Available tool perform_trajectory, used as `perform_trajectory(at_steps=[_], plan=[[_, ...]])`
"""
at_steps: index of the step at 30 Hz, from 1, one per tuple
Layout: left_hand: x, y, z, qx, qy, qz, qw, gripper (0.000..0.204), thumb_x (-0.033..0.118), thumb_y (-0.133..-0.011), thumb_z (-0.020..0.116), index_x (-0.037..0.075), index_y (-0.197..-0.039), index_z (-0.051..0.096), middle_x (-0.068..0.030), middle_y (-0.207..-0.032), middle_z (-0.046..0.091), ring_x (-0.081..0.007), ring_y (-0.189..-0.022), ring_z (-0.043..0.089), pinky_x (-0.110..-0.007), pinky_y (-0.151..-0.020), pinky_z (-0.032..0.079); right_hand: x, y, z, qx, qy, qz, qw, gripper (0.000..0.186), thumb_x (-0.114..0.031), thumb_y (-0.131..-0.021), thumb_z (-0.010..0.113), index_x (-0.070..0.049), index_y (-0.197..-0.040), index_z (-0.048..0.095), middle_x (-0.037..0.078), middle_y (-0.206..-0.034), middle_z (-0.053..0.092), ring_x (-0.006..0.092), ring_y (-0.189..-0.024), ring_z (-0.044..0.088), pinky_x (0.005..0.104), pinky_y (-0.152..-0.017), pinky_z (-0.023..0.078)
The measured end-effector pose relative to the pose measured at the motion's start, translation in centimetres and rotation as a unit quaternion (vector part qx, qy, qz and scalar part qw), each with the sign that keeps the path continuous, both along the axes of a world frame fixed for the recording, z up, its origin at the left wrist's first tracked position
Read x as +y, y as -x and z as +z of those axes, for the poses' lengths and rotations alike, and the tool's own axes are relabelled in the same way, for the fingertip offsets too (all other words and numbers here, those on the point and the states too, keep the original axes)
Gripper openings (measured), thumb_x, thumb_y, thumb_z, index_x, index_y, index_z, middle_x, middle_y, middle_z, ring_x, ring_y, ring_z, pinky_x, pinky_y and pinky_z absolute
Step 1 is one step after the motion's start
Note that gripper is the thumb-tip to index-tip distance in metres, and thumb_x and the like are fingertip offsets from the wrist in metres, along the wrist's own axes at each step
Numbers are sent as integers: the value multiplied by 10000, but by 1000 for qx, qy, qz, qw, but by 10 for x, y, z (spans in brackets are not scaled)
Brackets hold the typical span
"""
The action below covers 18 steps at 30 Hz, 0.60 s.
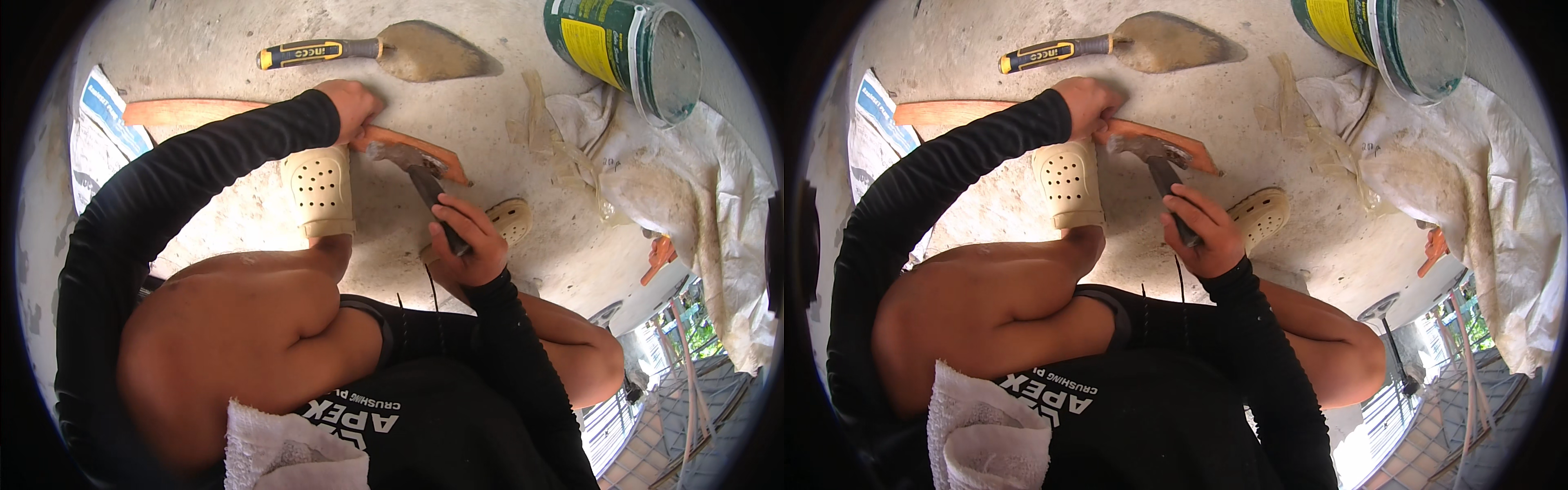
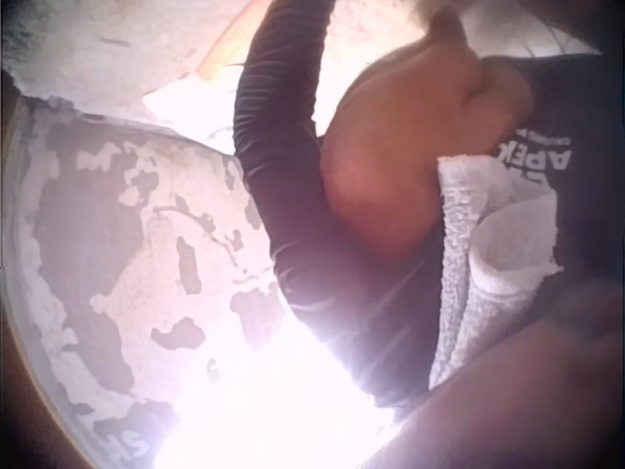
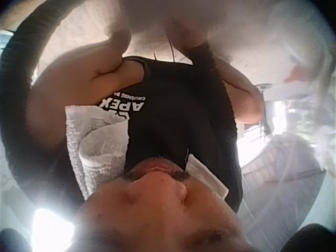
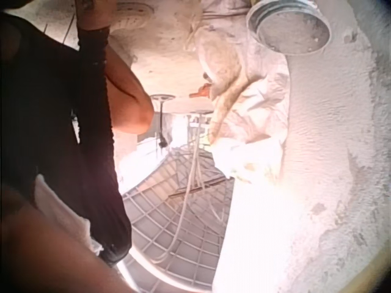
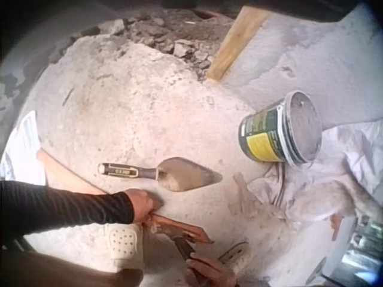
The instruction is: The person uses a hammer to tap a wooden strip against a trowel, then scrapes the strip with the trowel. The person repeats this process on the same wooden strip.
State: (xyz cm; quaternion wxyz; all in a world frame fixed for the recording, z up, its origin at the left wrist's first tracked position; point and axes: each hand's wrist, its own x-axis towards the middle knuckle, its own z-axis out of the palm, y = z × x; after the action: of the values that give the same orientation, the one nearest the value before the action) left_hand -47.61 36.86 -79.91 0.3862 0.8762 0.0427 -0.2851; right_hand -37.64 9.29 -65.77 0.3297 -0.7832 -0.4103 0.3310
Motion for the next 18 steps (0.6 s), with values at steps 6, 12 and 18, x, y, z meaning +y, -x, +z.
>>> perform_trajectory(at_steps=[6,12,18], plan=[[-5,-2,1,21,-34,-2,999,139,108,-756,740,77,-877,677,-118,-847,721,-344,-841,706,-447,-762,560,13,5,10,-42,21,33,998,261,-59,-826,785,-60,-1082,735,118,-1132,693,284,-960,715,345,-771,592],[-6,2,4,21,-21,23,999,160,99,-749,740,68,-892,673,-118,-865,729,-349,-860,710,-443,-770,563,27,13,22,-93,104,50,989,284,-144,-852,781,-90,-1120,706,102,-1102,622,284,-834,700,369,-678,600],[-5,0,4,21,-28,18,999,168,101,-748,741,63,-896,671,-122,-866,727,-352,-865,708,-446,-777,562,37,15,21,-94,77,101,988,228,-178,-880,755,-108,-1090,698,89,-1076,593,272,-784,692,367,-604,580]])
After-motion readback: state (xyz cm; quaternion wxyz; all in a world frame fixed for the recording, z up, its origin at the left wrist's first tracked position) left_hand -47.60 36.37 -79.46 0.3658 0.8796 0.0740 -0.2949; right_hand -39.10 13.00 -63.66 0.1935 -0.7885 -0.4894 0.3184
